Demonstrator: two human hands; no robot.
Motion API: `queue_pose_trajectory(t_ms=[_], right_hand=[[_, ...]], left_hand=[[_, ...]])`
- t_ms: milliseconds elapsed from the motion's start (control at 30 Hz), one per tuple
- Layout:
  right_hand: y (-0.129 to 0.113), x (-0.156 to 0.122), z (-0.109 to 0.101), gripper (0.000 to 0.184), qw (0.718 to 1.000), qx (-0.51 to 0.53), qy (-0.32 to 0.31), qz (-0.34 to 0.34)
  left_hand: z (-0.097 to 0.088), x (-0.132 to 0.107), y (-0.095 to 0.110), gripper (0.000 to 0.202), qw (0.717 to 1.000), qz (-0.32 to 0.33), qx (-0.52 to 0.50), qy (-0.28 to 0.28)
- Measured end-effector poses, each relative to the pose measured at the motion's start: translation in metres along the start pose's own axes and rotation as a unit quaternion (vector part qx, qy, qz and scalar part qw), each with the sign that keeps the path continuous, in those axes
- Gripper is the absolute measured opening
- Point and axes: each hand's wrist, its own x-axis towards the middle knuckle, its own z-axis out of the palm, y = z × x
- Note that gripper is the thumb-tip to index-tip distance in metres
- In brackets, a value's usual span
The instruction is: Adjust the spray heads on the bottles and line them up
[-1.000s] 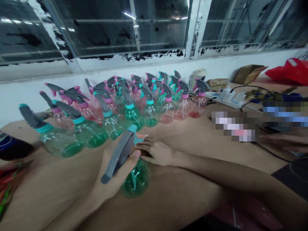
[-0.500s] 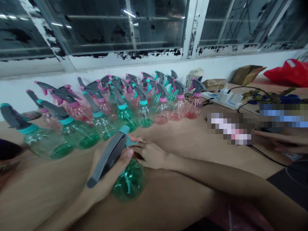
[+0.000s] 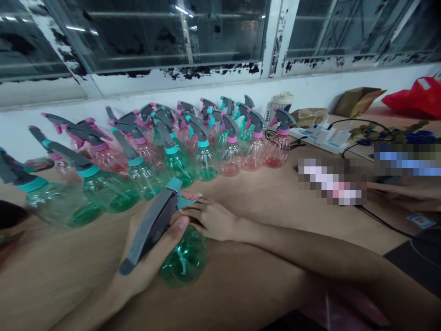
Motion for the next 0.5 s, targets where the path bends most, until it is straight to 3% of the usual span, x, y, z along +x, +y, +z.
queue_pose_trajectory(t_ms=[200,500], right_hand=[[0.003,-0.001,0.005,0.043,1.0,-0.021,0.009,-0.009],[0.002,-0.001,0.004,0.044,1.0,-0.027,0.008,-0.007]], left_hand=[[0.002,0.004,0.011,0.021,0.999,0.032,-0.001,-0.007],[0.002,0.004,0.017,0.016,1.0,0.008,0.001,-0.02]])
